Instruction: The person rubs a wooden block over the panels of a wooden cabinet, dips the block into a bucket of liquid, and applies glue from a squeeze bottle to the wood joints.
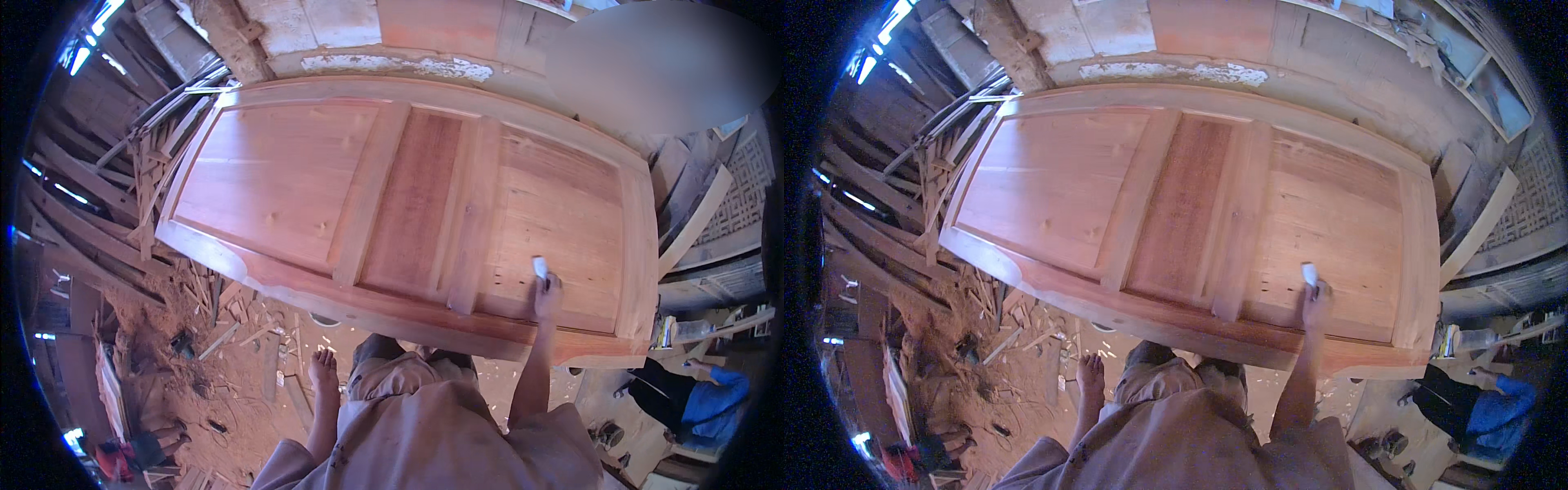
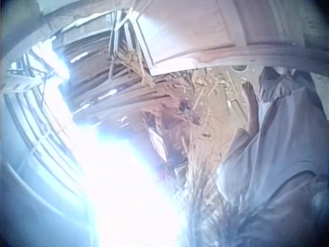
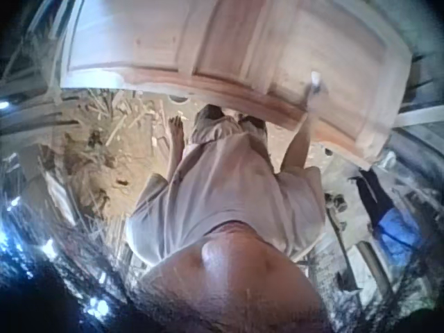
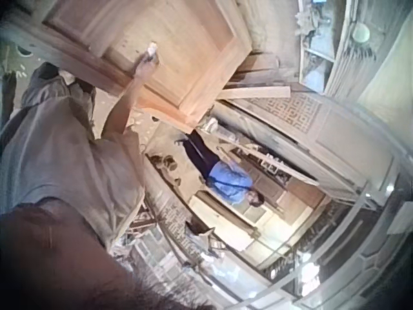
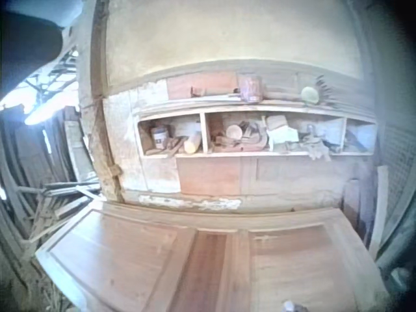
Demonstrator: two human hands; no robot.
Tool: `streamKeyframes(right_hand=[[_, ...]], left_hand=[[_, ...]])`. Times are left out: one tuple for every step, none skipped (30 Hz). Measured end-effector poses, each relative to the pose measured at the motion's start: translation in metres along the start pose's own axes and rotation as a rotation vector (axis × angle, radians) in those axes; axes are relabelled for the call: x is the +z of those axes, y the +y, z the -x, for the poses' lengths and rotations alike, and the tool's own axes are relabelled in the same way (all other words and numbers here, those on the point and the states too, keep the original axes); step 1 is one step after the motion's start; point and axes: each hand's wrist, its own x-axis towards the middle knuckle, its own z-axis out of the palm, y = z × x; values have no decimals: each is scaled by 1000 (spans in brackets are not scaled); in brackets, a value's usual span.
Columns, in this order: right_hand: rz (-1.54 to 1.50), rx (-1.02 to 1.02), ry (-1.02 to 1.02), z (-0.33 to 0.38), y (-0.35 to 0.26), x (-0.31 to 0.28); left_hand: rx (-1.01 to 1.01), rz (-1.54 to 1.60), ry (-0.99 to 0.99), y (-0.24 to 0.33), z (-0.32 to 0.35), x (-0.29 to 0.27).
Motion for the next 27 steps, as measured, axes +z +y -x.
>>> streamKeyframes(right_hand=[[23,-95,-32,-6,-5,3],[38,-88,-24,-11,-12,6],[110,-108,-3,-14,-26,10],[182,-127,16,-15,-40,15],[238,-106,120,-18,-53,23],[240,-113,131,-29,-57,27],[227,-73,171,-37,-61,33],[209,-40,221,-50,-68,40],[192,-69,250,-69,-78,45],[62,-24,198,-83,-88,47],[-84,15,147,-108,-113,52],[-121,-17,163,-132,-149,58],[-176,-68,142,-150,-188,58],[-221,-115,119,-168,-221,62],[-225,-134,131,-190,-248,73],[-247,-236,116,-216,-276,83],[-264,-335,105,-242,-303,92],[-255,-388,136,-267,-333,102],[-243,-440,170,-294,-364,110],[-296,-452,138,-316,-397,119],[-352,-469,100,-339,-431,133],[-394,-579,98,-364,-466,153],[-422,-685,93,-389,-498,170],[-467,-474,-106,-419,-528,174],[-512,-248,-329,-442,-558,189],[-737,-108,-426,-446,-604,204],[-826,-82,-536,-480,-624,218]], left_hand=[[-10,-7,-7,-2,3,6],[37,-18,14,-4,9,13],[90,-30,37,-5,10,17],[80,-38,32,-4,7,22],[105,-28,78,0,1,21],[132,-11,116,2,-8,25],[174,18,114,3,-13,25],[174,38,102,7,-19,33],[161,77,182,14,-29,47],[144,119,264,20,-38,61],[196,99,286,30,-49,72],[249,74,324,40,-60,73],[278,90,412,48,-70,81],[297,99,502,55,-81,89],[294,119,492,58,-92,92],[278,69,534,61,-104,98],[259,21,572,63,-115,106],[272,-5,625,69,-127,108],[303,-73,671,71,-143,119],[321,-156,718,67,-159,124],[336,-253,776,61,-174,127],[345,-382,869,55,-187,123],[337,-538,946,43,-197,120],[320,-740,1004,28,-208,123],[308,-963,1080,14,-215,112],[295,-1188,1181,3,-218,89],[313,-1474,1234,-9,-231,81]])
